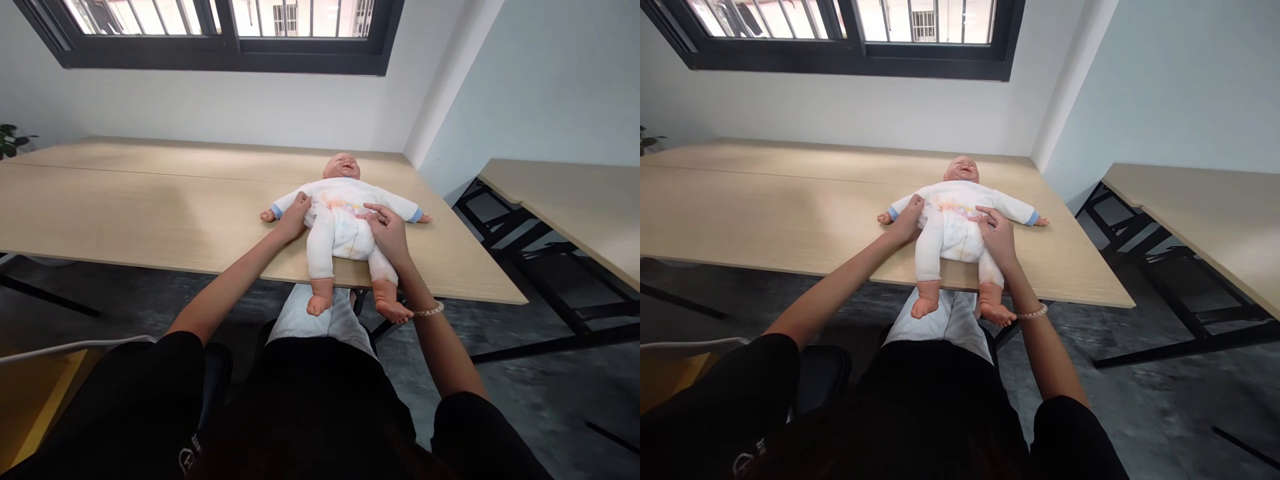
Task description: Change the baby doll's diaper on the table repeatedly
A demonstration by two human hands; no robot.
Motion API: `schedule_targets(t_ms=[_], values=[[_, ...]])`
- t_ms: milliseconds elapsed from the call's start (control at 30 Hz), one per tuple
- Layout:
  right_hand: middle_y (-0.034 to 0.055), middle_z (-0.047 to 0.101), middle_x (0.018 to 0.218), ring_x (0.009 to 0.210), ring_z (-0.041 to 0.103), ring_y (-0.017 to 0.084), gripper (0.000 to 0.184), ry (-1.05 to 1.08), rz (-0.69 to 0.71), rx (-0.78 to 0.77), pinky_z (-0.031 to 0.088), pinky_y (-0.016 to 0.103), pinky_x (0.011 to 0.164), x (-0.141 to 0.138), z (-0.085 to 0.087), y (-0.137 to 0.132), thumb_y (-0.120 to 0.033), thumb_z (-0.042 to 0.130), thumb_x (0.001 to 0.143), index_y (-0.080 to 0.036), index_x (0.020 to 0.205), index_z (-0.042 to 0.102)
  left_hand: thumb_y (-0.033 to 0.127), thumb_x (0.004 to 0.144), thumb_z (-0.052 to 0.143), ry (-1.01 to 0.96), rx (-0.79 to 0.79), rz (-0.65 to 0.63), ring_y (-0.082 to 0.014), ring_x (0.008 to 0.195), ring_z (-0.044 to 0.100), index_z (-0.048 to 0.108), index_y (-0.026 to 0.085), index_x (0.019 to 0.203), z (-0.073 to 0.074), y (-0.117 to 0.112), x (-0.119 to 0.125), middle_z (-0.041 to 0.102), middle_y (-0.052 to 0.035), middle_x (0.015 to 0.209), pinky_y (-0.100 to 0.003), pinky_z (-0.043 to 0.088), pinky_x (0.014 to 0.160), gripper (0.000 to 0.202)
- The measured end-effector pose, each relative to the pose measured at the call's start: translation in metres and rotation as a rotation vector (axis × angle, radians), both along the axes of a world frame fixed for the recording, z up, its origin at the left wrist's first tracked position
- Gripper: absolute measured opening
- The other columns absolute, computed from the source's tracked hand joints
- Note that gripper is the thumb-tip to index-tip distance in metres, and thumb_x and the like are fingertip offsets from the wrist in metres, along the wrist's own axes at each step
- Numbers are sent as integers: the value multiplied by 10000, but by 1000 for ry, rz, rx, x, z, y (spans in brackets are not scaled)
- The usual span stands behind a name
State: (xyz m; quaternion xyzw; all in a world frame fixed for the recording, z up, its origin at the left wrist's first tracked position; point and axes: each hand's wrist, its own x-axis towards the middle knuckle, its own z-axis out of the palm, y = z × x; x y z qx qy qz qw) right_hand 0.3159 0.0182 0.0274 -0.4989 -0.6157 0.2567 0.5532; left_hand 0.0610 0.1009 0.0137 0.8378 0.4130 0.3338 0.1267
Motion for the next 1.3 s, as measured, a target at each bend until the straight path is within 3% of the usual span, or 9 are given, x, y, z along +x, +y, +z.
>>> schedule_targets(t_ms=[167, 333, 500, 633, 833, 933, 1033, 1167, 1300], values=[[132, 776, 1077, 1032, 739, 299, 463, 17, 11, 5, 592, 475, 916, 1, -2, -1, -447, 565, 900, -161, 1244, 685, -4, 804, 433, -59, 91, 198, -245, 986, 601, 614, 209, 987, 13, 5, -10, 589, -97, 1119, -368, 479, 896, 334], [119, 778, 1036, 1009, 732, 297, 389, -97, -25, 76, 579, 474, 918, 2, 3, -1, -387, 522, 919, -164, 1186, 696, 6, 807, 414, 33, 119, 167, -274, 1079, 627, 697, 202, 1082, 19, 4, -14, 657, -108, 1123, -389, 472, 927, 441], [105, 758, 968, 963, 659, 305, 245, -508, -68, 249, 511, 479, 947, -15, 32, 3, -303, 548, 917, -185, 1038, 726, 72, 863, 447, 33, 141, 201, -290, 1162, 625, 694, 193, 1226, 21, 5, -19, 683, -124, 1202, -404, 469, 967, 455], [70, 738, 946, 904, 648, 239, 176, -567, 123, 216, 492, 359, 845, -48, 57, 21, -286, 576, 941, -183, 990, 710, 202, 998, 385, -84, 141, 202, -285, 1192, 610, 653, 181, 1266, 23, 5, -17, 684, -134, 1243, -410, 457, 1003, 380], [25, 715, 945, 855, 641, 196, 396, -677, 319, 51, 413, 272, 742, -78, 60, 53, -385, 791, 833, -160, 1131, 660, 348, 1059, 381, -374, -106, 167, -175, 731, 613, 647, 206, 1058, 20, 5, -11, 644, -23, 785, -271, 461, 733, 302], [27, 721, 938, 853, 637, 193, 311, -751, 284, -13, 377, 267, 719, -80, 56, 57, -344, 794, 839, -154, 1062, 692, 274, 1008, 415, -308, -271, 116, -154, 617, 552, 629, 198, 986, 18, 8, -12, 602, 2, 715, -255, 424, 636, 227], [56, 732, 972, 883, 642, 198, 185, -762, 257, -38, 383, 275, 727, -80, 54, 57, -240, 756, 851, -132, 998, 726, 170, 851, 558, -134, -354, 14, -165, 692, 583, 632, 183, 931, 16, 9, -13, 640, -5, 778, -262, 443, 678, 109], [49, 737, 973, 921, 647, 198, 131, -744, 210, -50, 401, 276, 765, -81, 53, 55, -169, 701, 854, -147, 975, 745, 136, 638, 737, -22, -339, -22, -223, 872, 609, 627, 181, 852, 13, 12, -16, 659, -27, 855, -317, 463, 839, 245], [54, 742, 1005, 926, 645, 195, 130, -727, 212, -74, 400, 278, 772, -82, 54, 52, -170, 689, 861, -145, 979, 739, 215, 620, 800, 59, -309, 35, -277, 938, 587, 574, 201, 728, 9, 18, -23, 635, -47, 806, -356, 431, 887, 252]])
